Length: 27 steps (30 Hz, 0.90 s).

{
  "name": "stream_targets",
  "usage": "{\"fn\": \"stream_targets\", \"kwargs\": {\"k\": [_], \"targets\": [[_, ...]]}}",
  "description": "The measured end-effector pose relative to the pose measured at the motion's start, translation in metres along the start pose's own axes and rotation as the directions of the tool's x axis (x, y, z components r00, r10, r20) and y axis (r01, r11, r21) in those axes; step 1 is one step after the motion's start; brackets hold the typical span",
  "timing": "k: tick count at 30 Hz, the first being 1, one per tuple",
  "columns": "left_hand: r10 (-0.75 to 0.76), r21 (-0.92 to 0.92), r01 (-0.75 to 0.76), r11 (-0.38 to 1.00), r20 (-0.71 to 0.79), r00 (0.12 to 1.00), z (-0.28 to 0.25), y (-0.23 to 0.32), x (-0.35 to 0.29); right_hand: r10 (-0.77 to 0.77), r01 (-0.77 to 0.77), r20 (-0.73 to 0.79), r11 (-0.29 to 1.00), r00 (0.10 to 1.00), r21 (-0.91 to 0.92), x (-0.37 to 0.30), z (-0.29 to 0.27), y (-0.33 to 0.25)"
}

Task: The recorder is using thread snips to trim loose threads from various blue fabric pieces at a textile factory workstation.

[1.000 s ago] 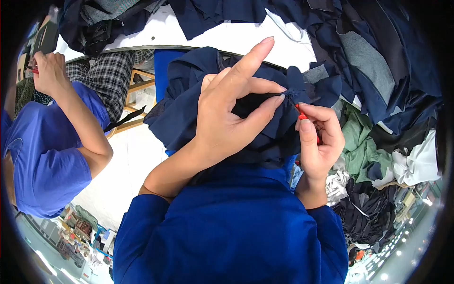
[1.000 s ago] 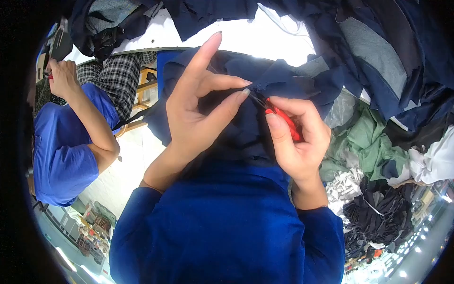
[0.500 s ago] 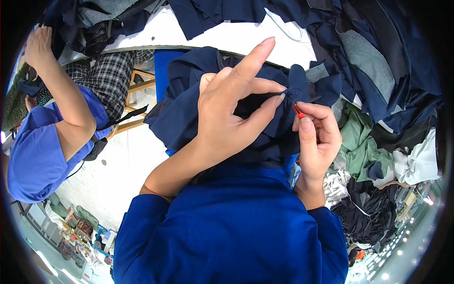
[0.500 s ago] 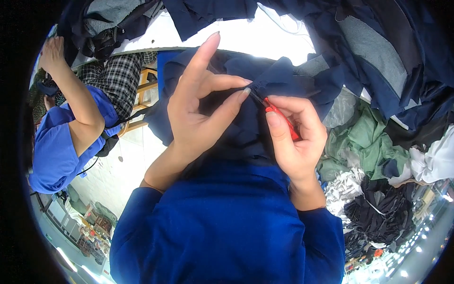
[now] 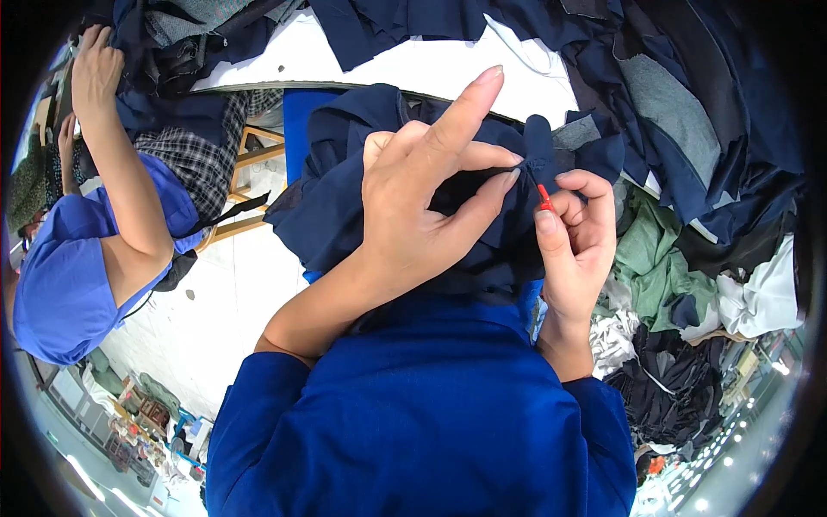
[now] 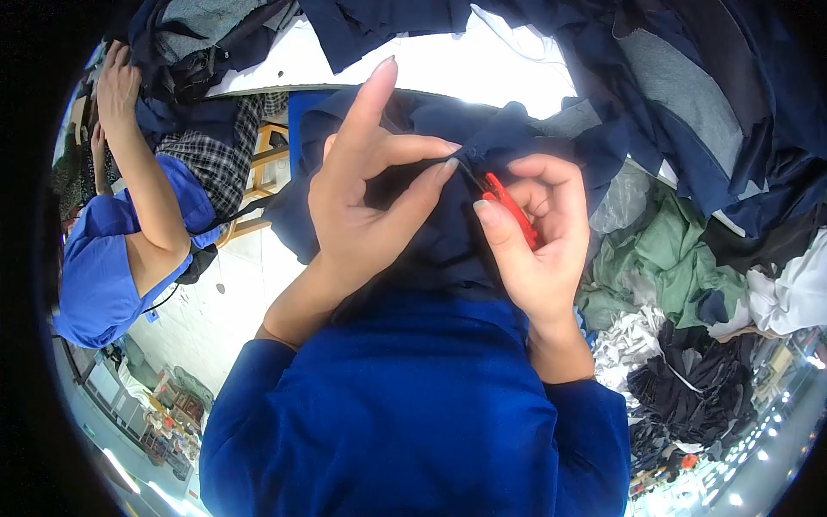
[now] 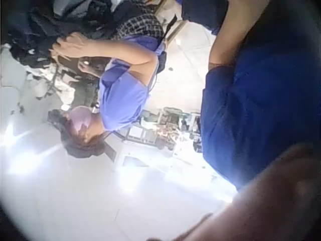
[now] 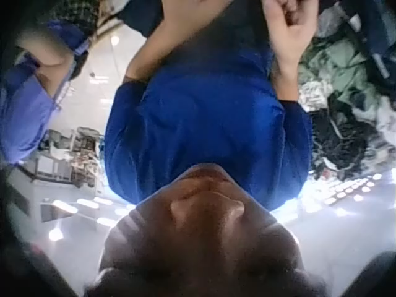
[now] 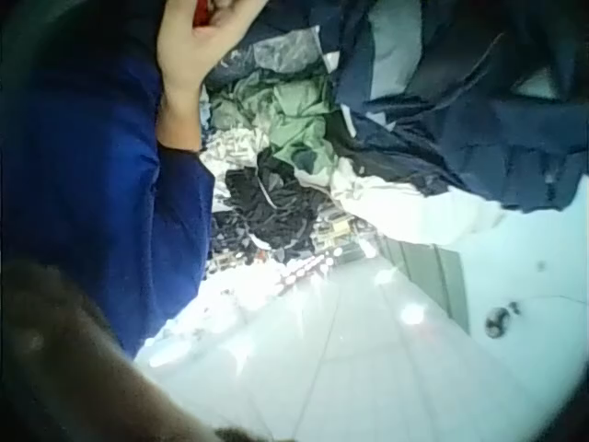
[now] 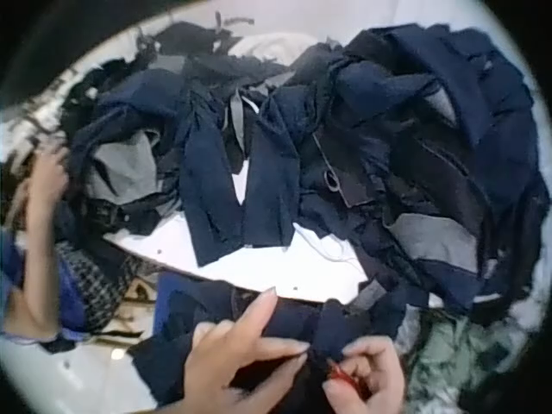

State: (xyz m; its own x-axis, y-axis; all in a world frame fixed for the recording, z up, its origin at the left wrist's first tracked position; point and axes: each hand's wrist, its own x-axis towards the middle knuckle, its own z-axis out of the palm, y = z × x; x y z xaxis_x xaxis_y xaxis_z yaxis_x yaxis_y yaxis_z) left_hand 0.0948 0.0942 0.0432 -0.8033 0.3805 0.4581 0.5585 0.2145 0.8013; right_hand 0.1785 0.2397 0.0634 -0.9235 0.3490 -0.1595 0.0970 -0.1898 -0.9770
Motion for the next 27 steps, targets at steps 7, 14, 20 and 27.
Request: {"fn": "stream_targets", "kwargs": {"k": [7, 14, 20, 27], "targets": [[0.052, 0.110, -0.053, 0.992, 0.014, 0.999, -0.0017, 0.0016, 0.0025, 0.039, -0.039, 0.021, 0.999, 0.999, -0.028, 0.0003, -0.0026, -0.0008], [0.102, 0.147, -0.098, 0.984, -0.016, 0.995, 0.0003, -0.0007, 0.0036, 0.031, -0.029, 0.034, 0.998, 0.999, -0.056, 0.0016, -0.0030, -0.0022], [0.144, 0.224, -0.140, 0.964, 0.002, 0.990, -0.0002, 0.0011, 0.0034, 0.044, -0.042, 0.042, 0.998, 0.998, -0.047, 0.0004, -0.0019, -0.0042], [0.124, 0.188, -0.122, 0.975, -0.002, 0.992, -0.0007, 0.0032, 0.0002, 0.020, -0.018, 0.062, 0.999, 0.998, -0.027, -0.0002, -0.0030, -0.0013]]}}
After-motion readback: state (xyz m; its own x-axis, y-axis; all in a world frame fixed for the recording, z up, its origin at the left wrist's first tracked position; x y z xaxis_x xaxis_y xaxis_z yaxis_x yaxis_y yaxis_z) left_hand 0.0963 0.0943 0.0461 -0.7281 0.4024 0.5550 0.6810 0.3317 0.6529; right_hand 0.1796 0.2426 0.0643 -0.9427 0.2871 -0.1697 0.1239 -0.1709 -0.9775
